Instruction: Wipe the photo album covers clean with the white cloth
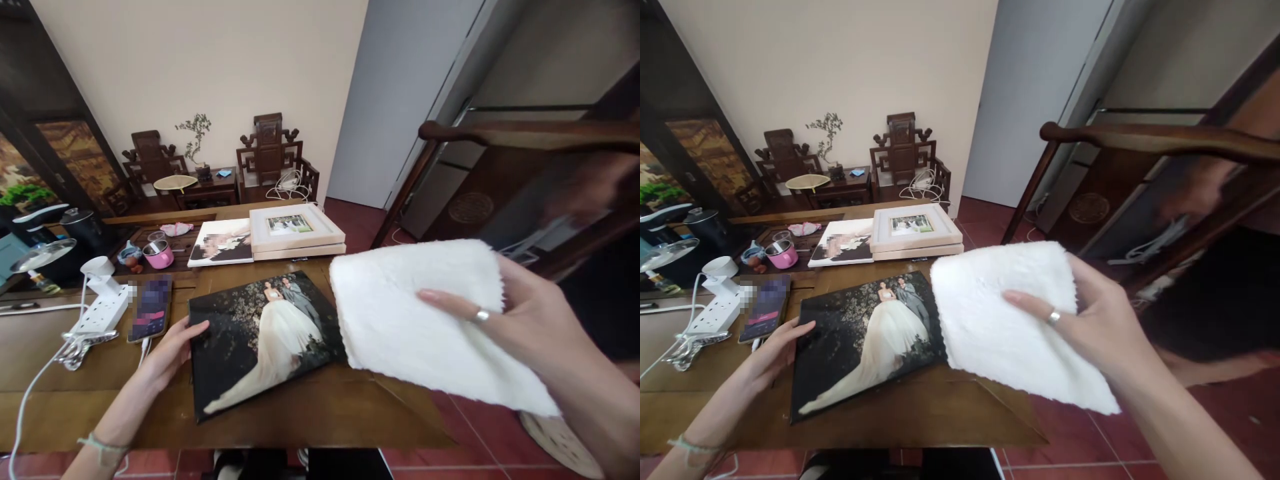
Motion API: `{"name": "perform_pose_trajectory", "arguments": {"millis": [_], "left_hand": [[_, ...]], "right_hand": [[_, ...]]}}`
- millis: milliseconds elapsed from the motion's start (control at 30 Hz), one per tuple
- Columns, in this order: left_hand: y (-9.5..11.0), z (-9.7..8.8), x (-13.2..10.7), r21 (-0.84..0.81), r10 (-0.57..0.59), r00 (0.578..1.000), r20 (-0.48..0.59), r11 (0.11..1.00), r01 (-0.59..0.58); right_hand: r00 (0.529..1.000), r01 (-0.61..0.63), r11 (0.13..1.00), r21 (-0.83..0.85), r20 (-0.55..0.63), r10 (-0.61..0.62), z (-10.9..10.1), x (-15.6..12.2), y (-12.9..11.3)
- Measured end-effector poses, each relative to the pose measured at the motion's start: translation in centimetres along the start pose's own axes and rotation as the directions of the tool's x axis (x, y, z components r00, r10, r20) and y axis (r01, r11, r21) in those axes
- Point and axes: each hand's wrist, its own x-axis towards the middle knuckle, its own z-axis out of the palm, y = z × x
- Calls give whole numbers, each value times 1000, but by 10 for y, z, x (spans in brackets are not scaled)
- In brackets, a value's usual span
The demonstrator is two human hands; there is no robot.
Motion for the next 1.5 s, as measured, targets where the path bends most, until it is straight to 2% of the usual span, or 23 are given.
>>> {"name": "perform_pose_trajectory", "arguments": {"millis": [33, 67, 133, 233, 300, 367, 433, 533, 567, 633, 700, 733, 800, 900, 1000, 1067, 1200, 1233, 1367, 1467, 1500], "left_hand": [[-1, 5, 0, 44, 10, 1000, 2, 999, -10], [-2, 8, 1, 83, 47, 998, -40, 996, -44], [-2, 9, 4, 156, 77, 995, -58, 985, -67], [1, 2, 15, 213, 48, 999, 20, 976, -51], [7, -4, 24, 258, 22, 999, 49, 966, -34], [14, -7, 33, 315, 30, 997, 69, 948, -50], [20, -5, 42, 357, 37, 993, 116, 931, -76], [21, -1, 52, 397, 6, 984, 179, 915, -78], [19, 0, 54, 415, 10, 986, 168, 906, -80], [12, -2, 58, 462, 38, 994, 100, 883, -80], [5, -7, 61, 532, 66, 997, 46, 843, -81], [2, -11, 62, 592, 85, 996, 25, 801, -83], [-4, -19, 66, 726, 143, 990, 0, 681, -99], [-10, -28, 73, 864, 265, 964, -9, 487, -126], [-16, -28, 75, 915, 329, 944, -28, 388, -108], [-20, -23, 72, 935, 368, 930, -29, 339, -105], [-32, -17, 67, 971, 490, 868, 86, 153, -183], [-36, -18, 68, 978, 494, 864, 96, 115, -174], [-50, -35, 84, 990, 503, 857, 112, 18, -140], [-67, -53, 96, 988, 548, 831, 95, 46, -144], [-75, -59, 98, 987, 584, 808, 78, 71, -146]], "right_hand": [[999, 36, 998, -45, 22, -35, 0, 1, -1], [997, 69, 994, -84, 36, -66, 1, 2, -2], [996, 89, 988, -126, -6, -90, 3, 4, -2], [992, 48, 989, -140, -107, -63, 4, 8, -1], [993, 89, 977, -194, -64, -103, 4, 15, 1], [970, 238, 928, -286, 17, -243, 5, 23, 6], [886, 444, 807, -390, 60, -459, 10, 32, 14], [671, 689, 537, -487, 147, -727, 31, 36, 33], [608, 748, 456, -483, 220, -763, 41, 34, 41], [504, 848, 340, -407, 421, -754, 64, 24, 58], [428, 903, 302, -305, 592, -683, 87, 6, 74], [407, 913, 307, -269, 642, -650, 97, -3, 81], [406, 909, 343, -236, 679, -611, 114, -20, 91], [466, 871, 418, -259, 706, -534, 127, -28, 98], [504, 835, 471, -286, 741, -444, 136, -16, 96], [521, 819, 495, -290, 736, -432, 143, -6, 95], [541, 816, 493, -302, 700, -467, 160, -3, 101], [538, 821, 484, -302, 692, -481, 165, -5, 104], [530, 834, 465, -296, 663, -529, 190, -13, 118], [532, 837, 458, -299, 638, -556, 213, -16, 130], [531, 839, 454, -300, 631, -565, 222, -17, 135]]}}
